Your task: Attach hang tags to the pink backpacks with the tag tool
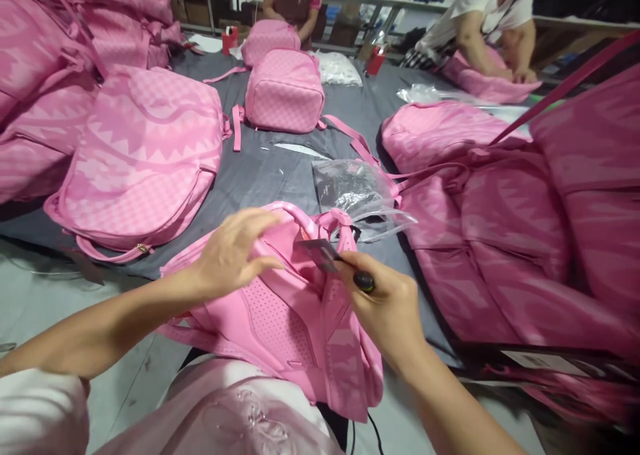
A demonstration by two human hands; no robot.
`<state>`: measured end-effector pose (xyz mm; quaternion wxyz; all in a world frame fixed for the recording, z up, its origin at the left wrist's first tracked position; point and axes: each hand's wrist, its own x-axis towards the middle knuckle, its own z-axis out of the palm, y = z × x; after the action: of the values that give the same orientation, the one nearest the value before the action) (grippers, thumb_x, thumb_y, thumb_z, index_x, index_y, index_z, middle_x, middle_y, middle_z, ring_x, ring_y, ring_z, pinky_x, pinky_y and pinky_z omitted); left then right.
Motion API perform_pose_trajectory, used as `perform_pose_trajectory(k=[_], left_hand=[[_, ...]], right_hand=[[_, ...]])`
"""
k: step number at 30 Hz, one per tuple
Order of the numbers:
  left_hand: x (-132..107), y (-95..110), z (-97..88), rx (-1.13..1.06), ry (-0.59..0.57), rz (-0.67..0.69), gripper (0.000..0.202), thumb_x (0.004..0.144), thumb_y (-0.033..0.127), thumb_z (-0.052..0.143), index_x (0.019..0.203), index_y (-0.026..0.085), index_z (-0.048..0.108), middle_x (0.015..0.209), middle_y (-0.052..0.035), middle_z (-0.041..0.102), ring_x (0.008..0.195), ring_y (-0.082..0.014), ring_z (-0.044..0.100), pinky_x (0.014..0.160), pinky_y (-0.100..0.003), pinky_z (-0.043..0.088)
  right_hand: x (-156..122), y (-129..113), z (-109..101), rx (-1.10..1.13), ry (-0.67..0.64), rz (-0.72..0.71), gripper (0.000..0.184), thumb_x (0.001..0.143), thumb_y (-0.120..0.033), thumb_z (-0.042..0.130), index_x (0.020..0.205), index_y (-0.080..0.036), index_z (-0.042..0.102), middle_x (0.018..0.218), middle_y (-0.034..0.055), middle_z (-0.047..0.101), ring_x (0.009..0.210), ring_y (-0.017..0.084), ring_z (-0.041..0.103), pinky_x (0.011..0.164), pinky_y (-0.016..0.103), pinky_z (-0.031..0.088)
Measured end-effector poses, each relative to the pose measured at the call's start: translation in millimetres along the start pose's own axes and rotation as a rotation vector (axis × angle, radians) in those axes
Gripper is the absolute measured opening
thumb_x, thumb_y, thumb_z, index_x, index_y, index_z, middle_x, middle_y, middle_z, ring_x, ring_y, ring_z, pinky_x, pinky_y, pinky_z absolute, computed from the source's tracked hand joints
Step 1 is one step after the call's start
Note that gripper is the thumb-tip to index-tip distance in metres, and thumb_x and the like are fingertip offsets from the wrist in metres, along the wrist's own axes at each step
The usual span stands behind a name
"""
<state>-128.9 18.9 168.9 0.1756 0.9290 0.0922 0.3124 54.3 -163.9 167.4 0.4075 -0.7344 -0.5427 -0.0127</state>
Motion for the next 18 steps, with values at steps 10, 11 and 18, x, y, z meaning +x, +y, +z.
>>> perform_pose_trajectory(k=[10, 11, 18], left_hand=[[-23.8, -37.7, -5.4, 0.026, -0.188, -0.34, 0.074, 0.088, 0.053, 0.068, 0.148, 0.017, 0.044, 0.148, -0.0126, 0.056, 0.137, -0.0256, 0.055, 0.114, -0.042, 0.046], [-24.1, -38.0, -3.9, 0.023, -0.176, -0.328, 0.073, 0.088, 0.053, 0.068, 0.147, 0.017, 0.045, 0.146, -0.0126, 0.058, 0.135, -0.0255, 0.056, 0.113, -0.041, 0.047], [-23.3, -41.2, -2.9, 0.025, -0.176, -0.298, 0.068, 0.089, 0.048, 0.068, 0.147, 0.018, 0.046, 0.144, -0.0125, 0.06, 0.133, -0.0251, 0.059, 0.111, -0.041, 0.049]], right_hand=[[17.3, -19.7, 35.6, -0.327, -0.465, 0.123, 0.03, 0.079, -0.003, 0.056, 0.09, -0.024, 0.074, 0.09, 0.0019, 0.078, 0.082, 0.019, 0.072, 0.063, 0.025, 0.045], [21.8, -22.4, 41.2, -0.357, -0.541, 0.148, 0.028, 0.081, -0.005, 0.056, 0.091, -0.024, 0.074, 0.09, 0.0022, 0.078, 0.082, 0.019, 0.073, 0.062, 0.024, 0.043], [44.0, -33.6, 60.6, -0.588, -0.827, -0.028, 0.027, 0.091, -0.01, 0.049, 0.093, -0.019, 0.075, 0.081, 0.0125, 0.077, 0.078, 0.026, 0.075, 0.061, 0.028, 0.042]])
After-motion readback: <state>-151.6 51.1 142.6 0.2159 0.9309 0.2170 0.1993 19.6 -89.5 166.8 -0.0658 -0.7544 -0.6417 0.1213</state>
